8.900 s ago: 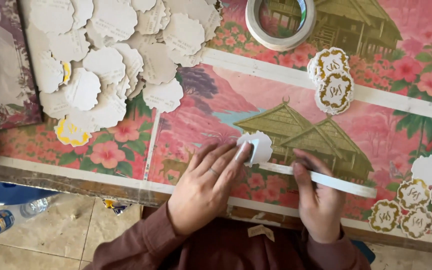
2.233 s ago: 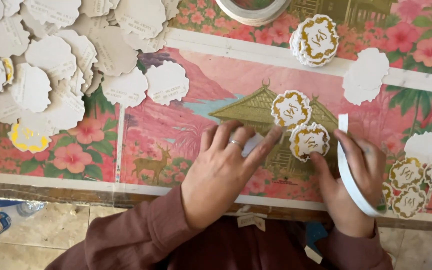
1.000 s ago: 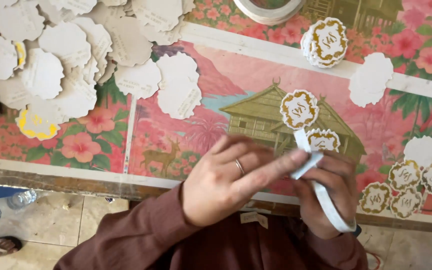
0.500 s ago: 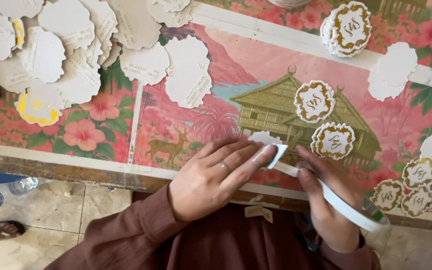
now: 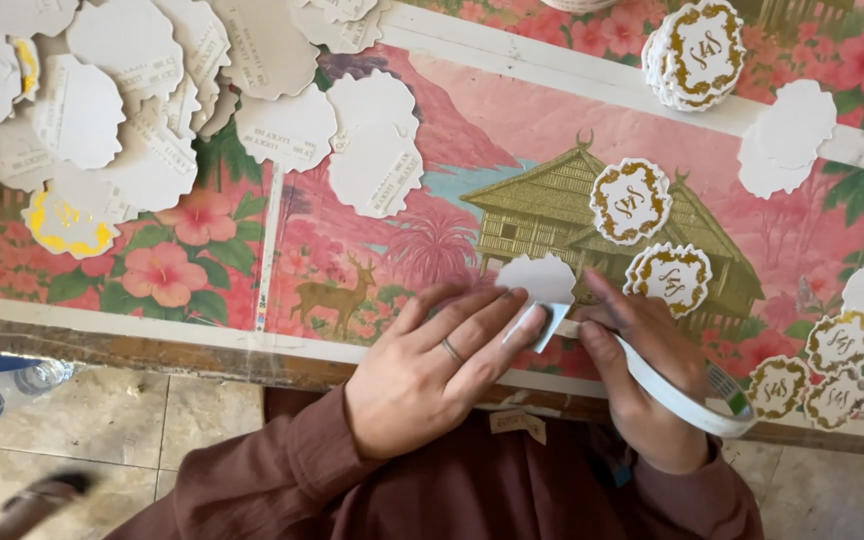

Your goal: The person applies adhesive tape to the back of small, white, scalloped-edge paper cutouts. They pick up each cutout from a pile, press a strip of tape onto it, and place the finished item on the table. The task is performed repeatedly on a floral-patterned surface.

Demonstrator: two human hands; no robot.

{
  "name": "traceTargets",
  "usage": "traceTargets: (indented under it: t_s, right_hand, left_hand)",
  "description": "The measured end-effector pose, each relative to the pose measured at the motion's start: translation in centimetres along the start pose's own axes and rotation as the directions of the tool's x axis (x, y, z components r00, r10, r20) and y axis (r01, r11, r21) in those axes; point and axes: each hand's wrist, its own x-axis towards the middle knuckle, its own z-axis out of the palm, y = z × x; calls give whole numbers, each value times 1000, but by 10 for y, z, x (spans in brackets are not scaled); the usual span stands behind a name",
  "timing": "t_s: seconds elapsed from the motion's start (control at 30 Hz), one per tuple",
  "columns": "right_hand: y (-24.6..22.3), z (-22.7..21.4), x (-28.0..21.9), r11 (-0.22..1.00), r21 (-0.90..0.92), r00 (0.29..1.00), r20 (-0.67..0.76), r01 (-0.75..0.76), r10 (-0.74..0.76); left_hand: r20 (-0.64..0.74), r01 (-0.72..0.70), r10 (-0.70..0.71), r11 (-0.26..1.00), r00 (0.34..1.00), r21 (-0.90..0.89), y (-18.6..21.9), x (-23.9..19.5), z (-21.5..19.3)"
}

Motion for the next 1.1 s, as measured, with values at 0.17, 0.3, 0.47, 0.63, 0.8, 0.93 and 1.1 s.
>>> traceTargets:
  t_s: [0.17,0.3,0.47,0.63,0.8,0.93,1.1]
  right_hand:
    - [13,5,7,996,-49,997,28,80,-78]
    - [12,-1,6,974,-208,995,48,92,-83]
    - [16,-15,-4,953,-304,994,-107,-13,-21]
    - [39,-12,-11,957,-290,981,-179,25,-80]
    - [54,2,-41,817,-551,972,40,-172,231]
    - [40,-16,-48,765,-275,770,-118,582,-627]
    - [59,-28,-53,910,-399,846,-443,111,-297]
  left_hand:
    - [1,-37,37,997,999,-75,-8,-1,3]
    - [106,-59,52,996,993,68,-7,-5,3]
    - [113,-40,13,968,994,247,5,3,2]
    - [144,-67,9,912,990,404,25,6,14]
    - [299,-141,-52,797,953,588,33,13,28]
    - [300,-137,-52,806,953,576,23,26,33]
    - [256,73,-155,950,954,302,1,45,5]
